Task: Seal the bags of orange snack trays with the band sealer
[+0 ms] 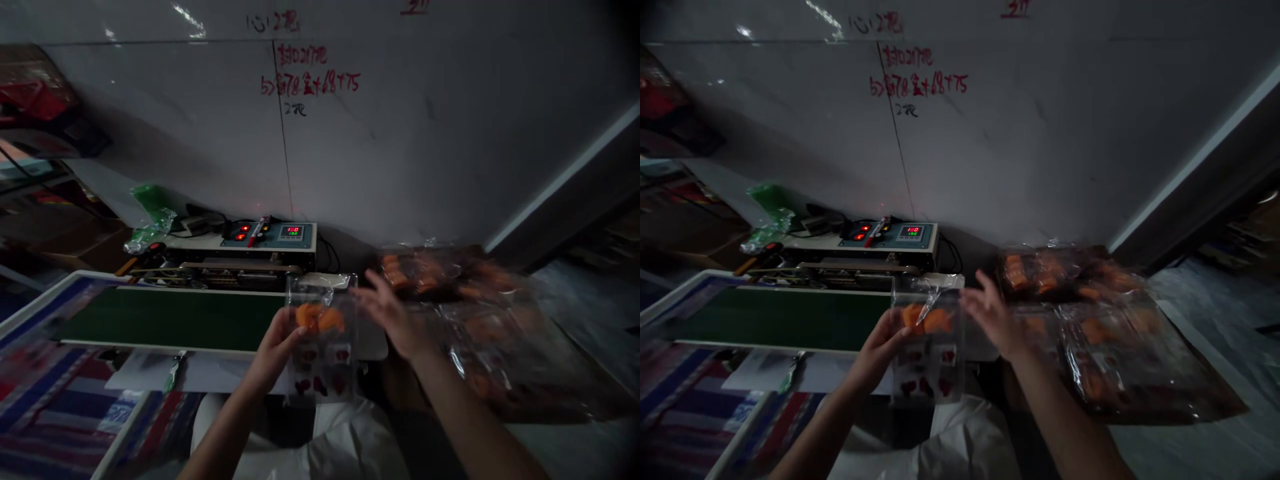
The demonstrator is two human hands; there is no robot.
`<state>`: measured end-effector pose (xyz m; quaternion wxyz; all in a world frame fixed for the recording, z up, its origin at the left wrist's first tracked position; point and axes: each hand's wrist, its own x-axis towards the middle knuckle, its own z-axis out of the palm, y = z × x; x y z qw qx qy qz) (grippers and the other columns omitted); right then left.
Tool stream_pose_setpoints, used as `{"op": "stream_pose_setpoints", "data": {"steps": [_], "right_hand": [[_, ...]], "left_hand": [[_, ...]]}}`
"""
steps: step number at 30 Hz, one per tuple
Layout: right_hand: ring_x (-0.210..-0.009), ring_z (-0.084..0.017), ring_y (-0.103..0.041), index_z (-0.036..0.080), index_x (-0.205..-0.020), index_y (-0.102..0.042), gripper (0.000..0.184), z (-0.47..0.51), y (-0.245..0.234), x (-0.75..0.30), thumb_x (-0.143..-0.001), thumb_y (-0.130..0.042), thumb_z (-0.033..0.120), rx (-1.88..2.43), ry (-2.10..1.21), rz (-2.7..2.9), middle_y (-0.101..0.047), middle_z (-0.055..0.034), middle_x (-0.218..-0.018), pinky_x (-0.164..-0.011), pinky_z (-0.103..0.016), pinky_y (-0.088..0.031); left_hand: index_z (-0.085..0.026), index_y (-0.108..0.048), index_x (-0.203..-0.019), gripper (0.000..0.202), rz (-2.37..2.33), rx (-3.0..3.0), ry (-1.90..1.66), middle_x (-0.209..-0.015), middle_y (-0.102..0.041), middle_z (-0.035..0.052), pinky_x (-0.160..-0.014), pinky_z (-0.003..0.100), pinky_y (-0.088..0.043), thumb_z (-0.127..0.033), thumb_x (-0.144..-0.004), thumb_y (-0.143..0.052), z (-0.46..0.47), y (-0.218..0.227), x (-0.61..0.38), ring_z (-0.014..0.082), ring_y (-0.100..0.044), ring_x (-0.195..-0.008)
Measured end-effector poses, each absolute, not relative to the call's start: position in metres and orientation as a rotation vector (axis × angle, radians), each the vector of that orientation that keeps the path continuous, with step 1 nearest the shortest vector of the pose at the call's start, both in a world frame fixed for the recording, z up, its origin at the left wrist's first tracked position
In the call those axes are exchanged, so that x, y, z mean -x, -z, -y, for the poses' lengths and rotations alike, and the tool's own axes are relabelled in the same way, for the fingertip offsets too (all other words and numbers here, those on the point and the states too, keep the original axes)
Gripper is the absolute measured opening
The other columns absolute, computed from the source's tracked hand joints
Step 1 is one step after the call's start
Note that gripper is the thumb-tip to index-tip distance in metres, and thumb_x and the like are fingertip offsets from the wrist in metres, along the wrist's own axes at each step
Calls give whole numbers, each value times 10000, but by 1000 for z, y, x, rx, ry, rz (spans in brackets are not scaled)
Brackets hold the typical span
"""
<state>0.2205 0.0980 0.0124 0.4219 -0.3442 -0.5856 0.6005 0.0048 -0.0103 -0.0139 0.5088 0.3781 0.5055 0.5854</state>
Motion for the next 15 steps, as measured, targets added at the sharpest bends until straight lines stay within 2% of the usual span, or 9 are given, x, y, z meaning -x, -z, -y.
{"op": "stream_pose_setpoints", "data": {"steps": [2,4,6,8,10,13,15], "right_hand": [[-1134,-297,-671,281,-1176,-594,582,-83,14,-205,-759,-731,663,905,-1617,1434,-708,-84,-1209,-949,-482,-576],[-1147,-319,-663,277,-1161,-596,560,-74,33,-191,-790,-678,688,952,-1540,1403,-708,-92,-1187,-958,-506,-577],[-1183,-322,-644,285,-1324,-516,630,-73,44,-183,-833,-638,661,981,-1360,1434,-687,-104,-1230,-973,-513,-571],[-1253,-312,-603,287,-1501,-344,746,-76,50,-180,-876,-614,593,970,-1200,1521,-637,-121,-1325,-1014,-510,-550],[-1308,-302,-562,273,-1555,-273,757,-79,54,-180,-912,-575,535,946,-1095,1601,-580,-136,-1405,-1068,-514,-512],[-1369,-302,-501,241,-1509,-394,625,-82,60,-182,-940,-530,462,915,-979,1695,-523,-146,-1468,-1151,-535,-426],[-1382,-308,-485,230,-1487,-439,594,-83,64,-183,-937,-531,436,919,-943,1718,-515,-148,-1481,-1159,-545,-411]], "left_hand": [[-226,-610,-1144,436,-1185,-873,-1458,-1157,-704,49,-959,313,-496,-424,-800,-791,9,17,-12,209,-647,-1087],[-228,-604,-1173,481,-1139,-796,-1487,-1174,-700,52,-922,292,-510,-460,-792,-784,6,18,-17,203,-653,-1076],[-227,-611,-1132,481,-1150,-671,-1528,-1064,-712,32,-790,256,-530,-515,-781,-771,-1,17,-18,173,-677,-932],[-216,-617,-1017,456,-1235,-547,-1565,-870,-682,-7,-630,214,-495,-543,-745,-781,-10,15,-17,125,-645,-718],[-203,-616,-936,438,-1327,-491,-1605,-782,-641,-29,-566,190,-453,-518,-700,-810,-21,14,-14,95,-596,-627],[-180,-632,-875,399,-1373,-520,-1591,-741,-613,-28,-570,180,-443,-469,-674,-819,-33,14,-8,82,-570,-619],[-176,-623,-837,381,-1363,-531,-1552,-679,-567,-43,-532,170,-404,-451,-662,-822,-39,16,-6,70,-524,-569]]}}
